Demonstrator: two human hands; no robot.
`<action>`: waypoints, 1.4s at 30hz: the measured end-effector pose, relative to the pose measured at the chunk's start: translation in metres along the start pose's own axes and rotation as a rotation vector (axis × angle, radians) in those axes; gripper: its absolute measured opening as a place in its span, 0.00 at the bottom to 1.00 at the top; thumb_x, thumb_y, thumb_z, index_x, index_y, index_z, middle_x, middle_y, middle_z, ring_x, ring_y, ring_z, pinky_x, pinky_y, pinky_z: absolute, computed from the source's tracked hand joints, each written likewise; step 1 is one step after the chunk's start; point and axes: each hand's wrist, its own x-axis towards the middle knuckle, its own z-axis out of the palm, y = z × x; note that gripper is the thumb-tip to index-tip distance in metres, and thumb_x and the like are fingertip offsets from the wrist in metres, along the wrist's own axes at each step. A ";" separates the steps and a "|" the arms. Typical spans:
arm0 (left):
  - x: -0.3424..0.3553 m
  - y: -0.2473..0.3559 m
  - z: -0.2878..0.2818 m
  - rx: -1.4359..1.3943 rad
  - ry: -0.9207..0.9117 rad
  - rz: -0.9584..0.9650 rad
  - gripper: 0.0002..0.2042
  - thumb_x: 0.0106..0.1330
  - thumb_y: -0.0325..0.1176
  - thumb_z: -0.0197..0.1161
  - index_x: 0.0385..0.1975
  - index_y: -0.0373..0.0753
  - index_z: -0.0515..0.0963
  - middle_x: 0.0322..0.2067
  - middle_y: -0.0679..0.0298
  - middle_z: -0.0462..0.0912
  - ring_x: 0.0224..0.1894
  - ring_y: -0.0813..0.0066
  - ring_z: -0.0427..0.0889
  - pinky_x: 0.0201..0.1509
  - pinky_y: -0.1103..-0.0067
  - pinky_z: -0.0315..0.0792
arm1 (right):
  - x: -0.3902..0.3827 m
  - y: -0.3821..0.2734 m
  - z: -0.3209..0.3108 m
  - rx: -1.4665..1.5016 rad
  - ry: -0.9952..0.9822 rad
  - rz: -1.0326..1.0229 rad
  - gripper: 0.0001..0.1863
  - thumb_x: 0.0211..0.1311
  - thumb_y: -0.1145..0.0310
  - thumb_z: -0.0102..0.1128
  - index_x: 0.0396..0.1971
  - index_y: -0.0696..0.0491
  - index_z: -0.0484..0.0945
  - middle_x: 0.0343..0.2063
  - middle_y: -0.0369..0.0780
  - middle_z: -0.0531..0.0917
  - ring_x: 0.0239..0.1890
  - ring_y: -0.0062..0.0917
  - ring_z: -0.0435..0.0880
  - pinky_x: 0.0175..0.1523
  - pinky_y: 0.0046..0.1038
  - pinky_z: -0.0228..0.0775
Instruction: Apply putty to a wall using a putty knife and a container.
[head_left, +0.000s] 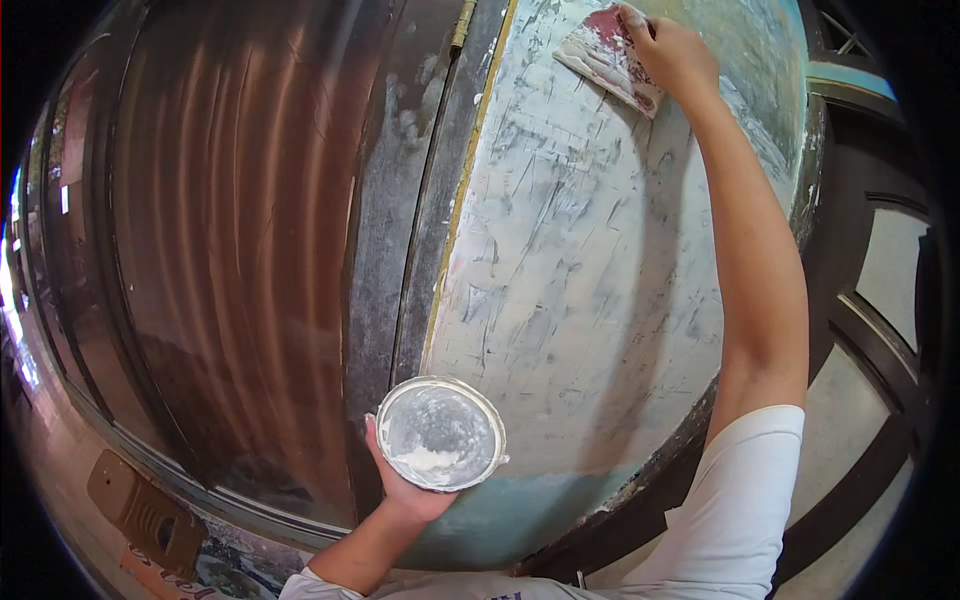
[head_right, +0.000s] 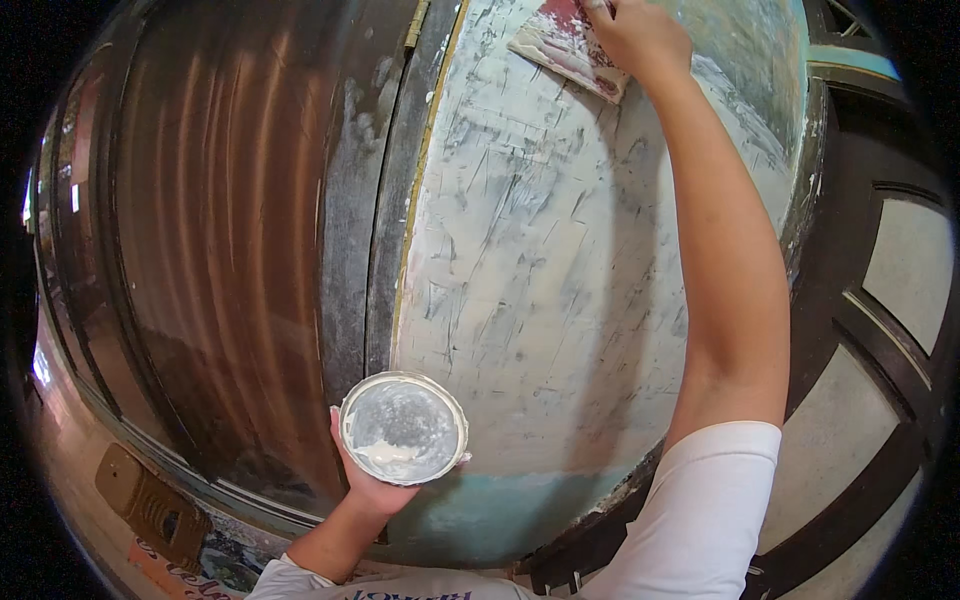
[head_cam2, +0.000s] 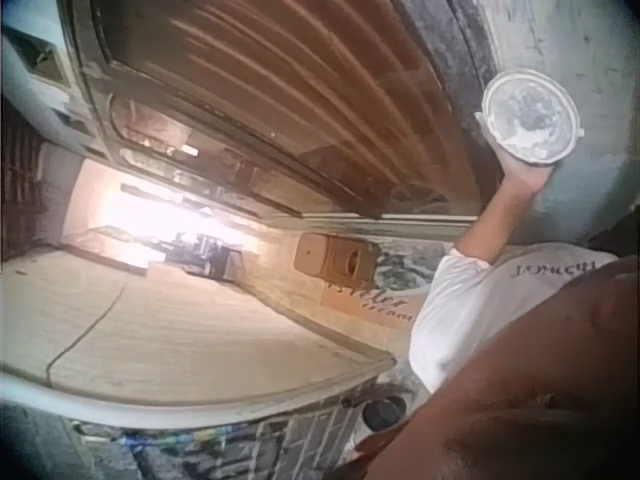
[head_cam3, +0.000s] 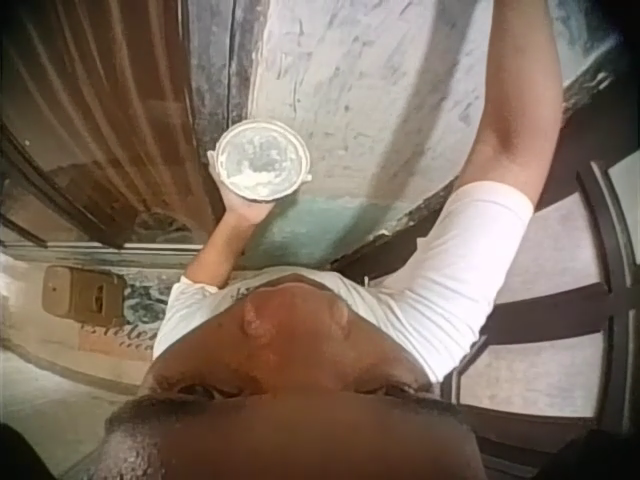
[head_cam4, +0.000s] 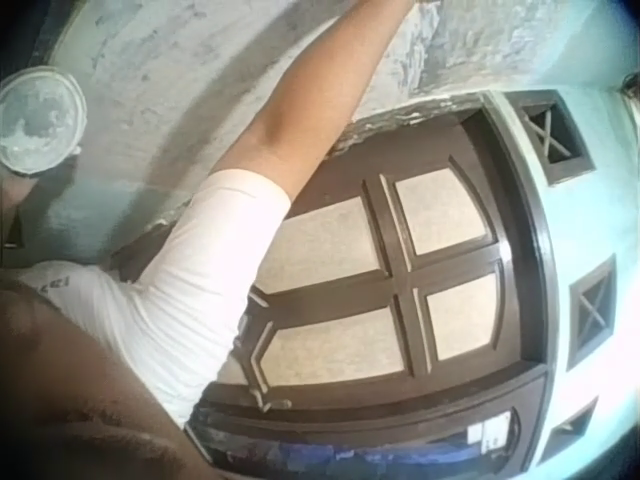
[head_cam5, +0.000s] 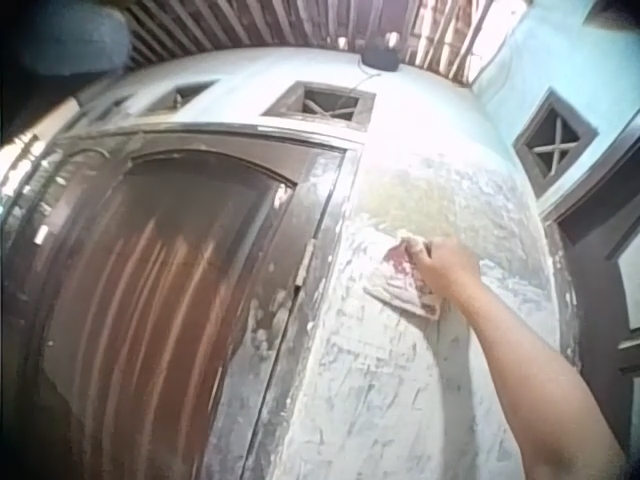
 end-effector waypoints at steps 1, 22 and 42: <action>-0.002 0.001 0.003 0.001 0.000 0.001 0.44 0.55 0.78 0.44 0.65 0.54 0.66 0.65 0.63 0.67 0.66 0.50 0.65 0.66 0.40 0.56 | -0.002 0.001 0.003 -0.021 0.040 -0.041 0.33 0.67 0.39 0.42 0.32 0.53 0.86 0.33 0.50 0.85 0.40 0.48 0.84 0.43 0.44 0.74; -0.030 0.002 0.007 0.021 -0.127 0.056 0.43 0.58 0.77 0.42 0.68 0.55 0.63 0.68 0.63 0.62 0.68 0.46 0.62 0.65 0.36 0.53 | 0.012 0.022 0.018 -0.090 0.213 0.002 0.29 0.67 0.41 0.42 0.34 0.48 0.86 0.32 0.48 0.86 0.38 0.46 0.85 0.44 0.45 0.74; -0.033 -0.017 0.014 0.003 -0.110 0.052 0.43 0.57 0.77 0.42 0.67 0.55 0.62 0.67 0.64 0.63 0.67 0.49 0.63 0.64 0.36 0.55 | 0.025 0.020 0.015 -0.164 0.300 0.008 0.28 0.66 0.44 0.43 0.34 0.51 0.86 0.34 0.49 0.85 0.40 0.47 0.84 0.47 0.44 0.73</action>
